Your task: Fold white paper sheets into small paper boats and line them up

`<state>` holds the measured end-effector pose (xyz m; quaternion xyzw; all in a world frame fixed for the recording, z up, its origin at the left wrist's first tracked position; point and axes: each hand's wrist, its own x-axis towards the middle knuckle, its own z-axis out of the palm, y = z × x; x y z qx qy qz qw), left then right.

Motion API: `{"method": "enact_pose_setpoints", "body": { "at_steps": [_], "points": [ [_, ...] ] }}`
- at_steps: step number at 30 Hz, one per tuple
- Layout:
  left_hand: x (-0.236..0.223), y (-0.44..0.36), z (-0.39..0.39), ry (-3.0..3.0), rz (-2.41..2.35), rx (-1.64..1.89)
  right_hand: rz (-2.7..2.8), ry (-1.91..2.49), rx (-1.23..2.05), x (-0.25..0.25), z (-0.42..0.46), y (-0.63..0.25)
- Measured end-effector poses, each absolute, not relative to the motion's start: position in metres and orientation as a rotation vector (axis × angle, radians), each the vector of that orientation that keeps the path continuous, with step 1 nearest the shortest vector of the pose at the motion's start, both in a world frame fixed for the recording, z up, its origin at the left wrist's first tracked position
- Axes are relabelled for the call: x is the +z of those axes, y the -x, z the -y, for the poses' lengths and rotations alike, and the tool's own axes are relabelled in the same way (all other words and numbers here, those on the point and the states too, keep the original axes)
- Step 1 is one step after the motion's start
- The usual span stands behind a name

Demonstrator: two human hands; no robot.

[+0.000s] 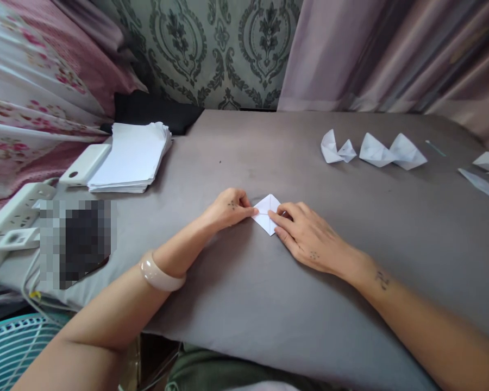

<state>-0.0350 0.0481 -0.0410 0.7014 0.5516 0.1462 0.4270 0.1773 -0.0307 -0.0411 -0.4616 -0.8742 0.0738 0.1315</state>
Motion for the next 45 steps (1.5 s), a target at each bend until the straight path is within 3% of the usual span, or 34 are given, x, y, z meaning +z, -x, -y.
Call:
{"method": "enact_pose_setpoints", "body": {
  "at_steps": [5, 9, 16, 21, 25, 29, 35, 39, 45],
  "points": [
    [-0.041, 0.030, -0.044, -1.928, -1.391, 0.416, 2.586, 1.424, -0.017, -0.034, 0.034, -0.161],
    [-0.045, 0.028, -0.037, -1.927, -1.410, 0.501, 2.462, 1.415, 0.027, -0.043, 0.030, -0.159],
    [-0.039, 0.032, -0.026, -1.813, -1.158, 0.698, 1.694, 1.440, 0.505, -0.059, 0.013, -0.177],
    [-0.029, 0.025, -0.015, -1.644, -0.854, 0.888, 1.443, 1.285, 1.309, -0.042, 0.015, -0.175],
    [-0.025, 0.014, -0.006, -1.267, -0.776, 1.088, 1.092, 1.146, 1.526, -0.035, 0.019, -0.165],
    [-0.028, 0.011, -0.004, -1.113, -0.808, 1.090, 0.919, 1.123, 1.575, -0.034, 0.023, -0.154],
    [-0.028, 0.022, -0.009, -1.173, -0.927, 1.050, 1.277, 1.266, 1.263, -0.029, 0.025, -0.155],
    [-0.024, 0.025, -0.009, -1.128, -0.930, 0.924, 1.386, 1.291, 1.338, -0.024, 0.024, -0.157],
    [-0.025, 0.020, -0.012, -1.009, -0.840, 0.898, 0.897, 1.181, 1.373, -0.035, 0.016, -0.155]
  ]
}}
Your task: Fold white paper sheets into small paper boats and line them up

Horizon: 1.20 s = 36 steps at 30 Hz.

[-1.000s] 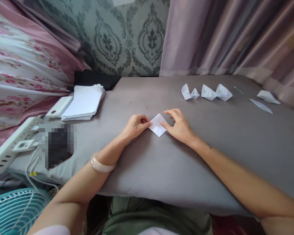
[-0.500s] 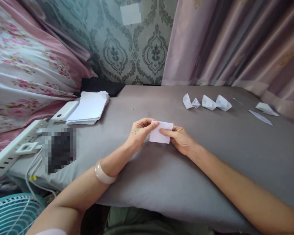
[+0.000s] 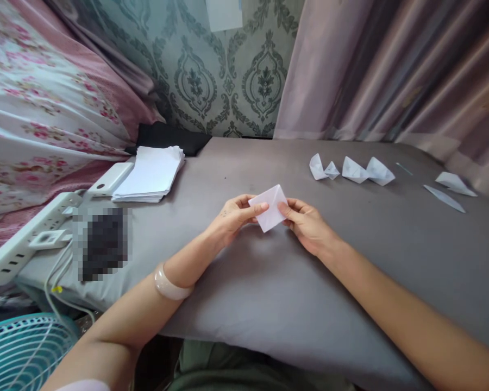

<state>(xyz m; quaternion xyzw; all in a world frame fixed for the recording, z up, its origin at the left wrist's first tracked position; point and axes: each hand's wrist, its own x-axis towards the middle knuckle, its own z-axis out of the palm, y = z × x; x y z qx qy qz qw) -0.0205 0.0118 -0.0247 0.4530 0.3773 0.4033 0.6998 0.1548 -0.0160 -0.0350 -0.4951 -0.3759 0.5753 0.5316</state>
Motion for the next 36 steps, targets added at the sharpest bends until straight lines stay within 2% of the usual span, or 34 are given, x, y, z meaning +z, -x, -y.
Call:
{"method": "enact_pose_setpoints", "body": {
  "at_steps": [5, 10, 12, 15, 19, 22, 25, 28, 36],
  "points": [
    [-0.033, 0.014, -0.012, -1.096, -0.882, 0.905, 0.701, 1.152, 1.384, -0.042, 0.013, -0.152],
    [-0.040, 0.017, -0.013, -1.449, -0.981, 0.957, 1.029, 1.181, 1.285, -0.049, 0.010, -0.159],
    [-0.043, 0.021, -0.016, -1.815, -1.047, 1.050, 1.274, 1.213, 1.016, -0.051, 0.008, -0.165],
    [-0.046, 0.028, -0.018, -2.502, -1.032, 1.141, 1.653, 1.219, 0.436, -0.050, 0.009, -0.174],
    [-0.047, 0.031, -0.019, -3.096, -0.931, 0.918, 2.108, 1.189, -0.178, -0.048, 0.016, -0.179],
    [-0.050, 0.027, -0.019, -3.227, -0.926, 0.702, 2.268, 1.266, -0.412, -0.050, 0.023, -0.178],
    [-0.053, 0.023, -0.018, -3.217, -0.884, 0.514, 2.365, 1.367, -0.399, -0.053, 0.027, -0.176],
    [-0.055, 0.023, -0.016, -3.059, -0.912, 0.423, 2.366, 1.443, -0.200, -0.056, 0.029, -0.179],
    [-0.056, 0.028, -0.012, -2.309, -1.322, 0.644, 2.036, 1.525, 0.497, -0.057, 0.016, -0.195]
  ]
}}
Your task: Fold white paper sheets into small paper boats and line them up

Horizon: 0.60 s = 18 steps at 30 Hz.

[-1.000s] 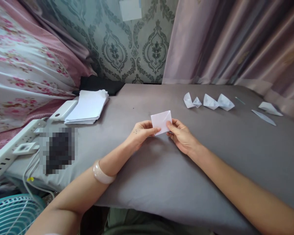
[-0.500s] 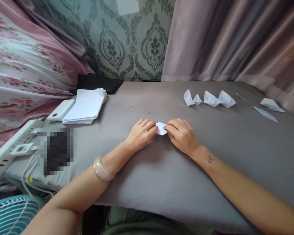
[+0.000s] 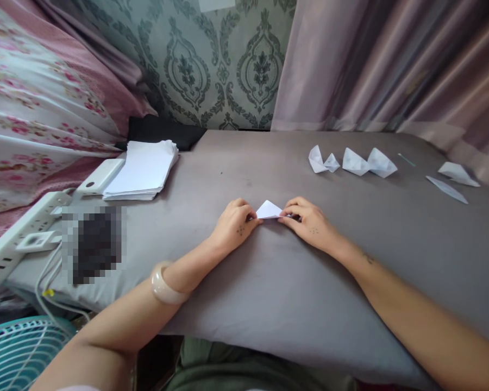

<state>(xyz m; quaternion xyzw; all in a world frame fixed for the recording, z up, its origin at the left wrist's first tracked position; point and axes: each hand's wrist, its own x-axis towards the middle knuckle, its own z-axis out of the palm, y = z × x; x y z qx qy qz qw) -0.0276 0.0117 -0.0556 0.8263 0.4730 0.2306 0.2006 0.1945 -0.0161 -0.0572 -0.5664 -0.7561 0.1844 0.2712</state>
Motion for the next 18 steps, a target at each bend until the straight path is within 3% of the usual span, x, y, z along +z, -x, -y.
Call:
{"method": "enact_pose_setpoints", "body": {
  "at_steps": [5, 18],
  "points": [
    [-0.0482, 0.0246, -0.0129, -2.047, -1.431, 0.647, 1.885, 1.582, 0.582, -0.0570, 0.0083, -0.1940],
    [-0.0472, 0.0213, -0.0152, -2.034, -1.493, 0.631, 1.791, 1.701, 0.525, -0.0613, 0.0042, -0.1854]
  ]
}}
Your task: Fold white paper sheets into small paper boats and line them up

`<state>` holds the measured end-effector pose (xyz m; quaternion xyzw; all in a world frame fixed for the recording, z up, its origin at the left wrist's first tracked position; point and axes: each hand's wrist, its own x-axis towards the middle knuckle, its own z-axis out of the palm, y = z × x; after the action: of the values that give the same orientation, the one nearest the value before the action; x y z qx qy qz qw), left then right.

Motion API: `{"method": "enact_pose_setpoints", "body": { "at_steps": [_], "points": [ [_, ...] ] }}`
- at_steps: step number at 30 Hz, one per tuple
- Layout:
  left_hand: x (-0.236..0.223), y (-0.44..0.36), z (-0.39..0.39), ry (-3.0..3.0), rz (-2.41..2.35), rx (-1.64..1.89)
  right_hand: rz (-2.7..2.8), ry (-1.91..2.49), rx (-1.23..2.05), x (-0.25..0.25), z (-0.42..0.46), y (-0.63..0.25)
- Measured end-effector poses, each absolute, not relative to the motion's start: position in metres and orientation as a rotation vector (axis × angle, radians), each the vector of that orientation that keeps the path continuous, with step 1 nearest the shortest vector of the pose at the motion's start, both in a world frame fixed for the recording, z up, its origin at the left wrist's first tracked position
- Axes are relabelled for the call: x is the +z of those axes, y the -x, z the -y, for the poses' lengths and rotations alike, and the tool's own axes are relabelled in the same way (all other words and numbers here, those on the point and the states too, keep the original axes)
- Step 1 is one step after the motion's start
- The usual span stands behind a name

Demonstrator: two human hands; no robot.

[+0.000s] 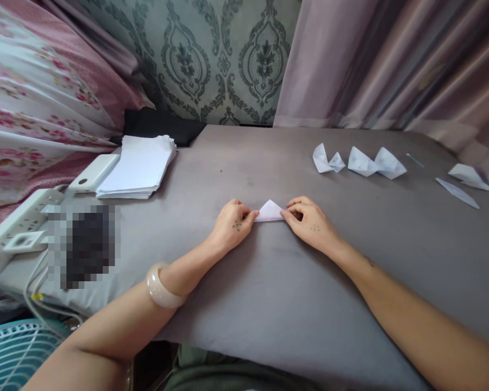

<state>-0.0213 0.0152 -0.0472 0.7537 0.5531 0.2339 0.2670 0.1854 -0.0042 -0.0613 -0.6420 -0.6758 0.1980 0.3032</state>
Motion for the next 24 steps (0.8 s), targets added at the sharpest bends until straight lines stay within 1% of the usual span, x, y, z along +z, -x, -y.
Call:
{"method": "enact_pose_setpoints", "body": {
  "at_steps": [9, 24],
  "points": [
    [-0.0459, 0.0191, -0.0190, -2.005, -1.522, 0.596, 1.830, 1.715, 0.444, -0.0614, 0.0036, -0.1840],
    [-0.0500, 0.0185, -0.0251, -2.050, -1.565, 0.547, 1.806, 1.813, 0.489, -0.0591, -0.0016, -0.1839]
  ]
}}
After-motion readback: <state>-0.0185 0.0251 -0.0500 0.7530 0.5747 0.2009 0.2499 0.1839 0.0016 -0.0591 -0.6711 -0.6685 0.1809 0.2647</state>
